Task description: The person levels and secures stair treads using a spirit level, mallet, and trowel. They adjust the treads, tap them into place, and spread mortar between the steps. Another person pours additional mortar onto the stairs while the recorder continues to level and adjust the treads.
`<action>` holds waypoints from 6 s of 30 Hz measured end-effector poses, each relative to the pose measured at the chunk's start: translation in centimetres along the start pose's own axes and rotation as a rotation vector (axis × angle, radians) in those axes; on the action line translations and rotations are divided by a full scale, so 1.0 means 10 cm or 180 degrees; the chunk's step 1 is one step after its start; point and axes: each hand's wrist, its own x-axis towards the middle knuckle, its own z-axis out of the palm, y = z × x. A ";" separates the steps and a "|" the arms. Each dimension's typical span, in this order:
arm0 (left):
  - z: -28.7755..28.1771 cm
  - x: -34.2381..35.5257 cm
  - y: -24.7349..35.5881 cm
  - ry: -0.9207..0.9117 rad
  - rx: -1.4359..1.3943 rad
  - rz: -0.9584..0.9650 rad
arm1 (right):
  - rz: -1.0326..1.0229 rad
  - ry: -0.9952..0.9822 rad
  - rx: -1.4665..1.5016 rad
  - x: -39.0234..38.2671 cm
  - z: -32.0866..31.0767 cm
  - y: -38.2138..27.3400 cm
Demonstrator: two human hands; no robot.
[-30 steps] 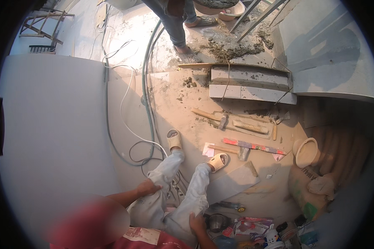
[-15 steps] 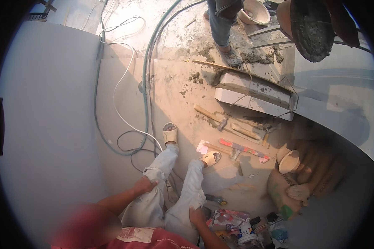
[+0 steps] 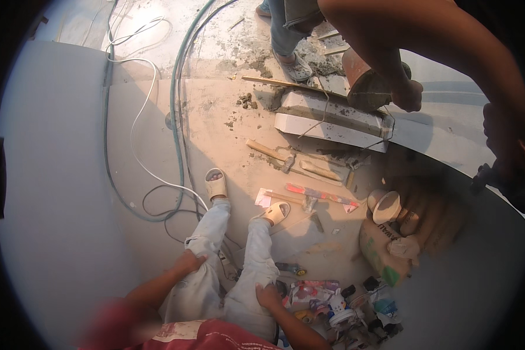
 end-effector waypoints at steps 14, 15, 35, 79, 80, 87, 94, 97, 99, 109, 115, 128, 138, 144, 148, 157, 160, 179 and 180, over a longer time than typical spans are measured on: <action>-0.08 -0.10 0.18 -0.0168 0.0411 -0.0004 | -0.0141 0.0075 0.0290 0.06 0.25 0.17; -0.08 -0.07 0.18 -0.0182 0.0514 0.0002 | -0.0322 0.0484 0.0313 0.05 0.31 0.21; 0.33 -0.54 2.55 0.0116 0.2135 0.1891 | -0.1032 0.0433 0.1710 1.01 -0.52 1.42; -0.70 0.10 4.20 0.2701 0.2293 0.2933 | -0.1879 0.4046 -0.0077 3.41 -4.55 0.16; -0.74 0.11 4.20 0.2739 0.2250 0.2950 | -0.1803 0.4066 -0.0123 3.39 -4.66 0.19; -0.96 0.10 4.21 0.2672 0.2191 0.2597 | -0.1464 0.3539 0.0657 3.30 -5.07 0.19; -1.24 0.02 4.18 0.2903 0.1826 0.2539 | -0.1097 0.3684 0.1273 3.38 -5.21 0.31; -1.30 -0.01 4.14 0.3145 0.1818 0.2577 | -0.1540 0.3681 0.1315 3.28 -4.87 0.05; -1.34 -0.04 4.19 0.2984 0.1784 0.2632 | -0.1973 0.3363 0.1172 3.22 -4.65 -0.19; -1.59 -0.04 4.17 0.2903 0.1537 0.2542 | -0.1345 0.3496 0.1771 3.70 -5.00 -0.10; -1.60 0.03 4.20 0.2896 0.1662 0.2589 | -0.1992 0.3153 0.3225 3.91 -4.93 -0.17; -1.62 0.14 4.29 0.2807 0.1858 0.2681 | -0.2512 0.2778 0.4563 3.80 -5.29 -0.44; -1.60 0.27 4.29 0.2885 0.2080 0.2615 | -0.1077 0.3199 0.3200 3.53 -5.18 -0.92; -1.51 0.19 4.33 0.2735 0.1812 0.2822 | -0.1192 0.3680 0.1015 4.51 -5.91 -0.58; -1.60 0.10 4.22 0.2922 0.1828 0.2604 | -0.1748 0.3351 0.1345 3.83 -5.76 -0.79; -1.59 0.16 4.23 0.2827 0.1816 0.2788 | -0.2484 0.2470 0.2753 3.42 -5.17 -0.65; -1.53 0.09 4.32 0.2713 0.1800 0.2621 | -0.2897 0.1847 0.2921 3.12 -4.85 -0.67; -1.61 0.27 4.25 0.2891 0.1700 0.2695 | -0.3045 0.4616 0.1237 2.81 -4.11 -0.47; -1.62 0.29 4.30 0.2880 0.1747 0.2756 | -0.3020 0.4559 0.1331 2.94 -4.12 -0.45</action>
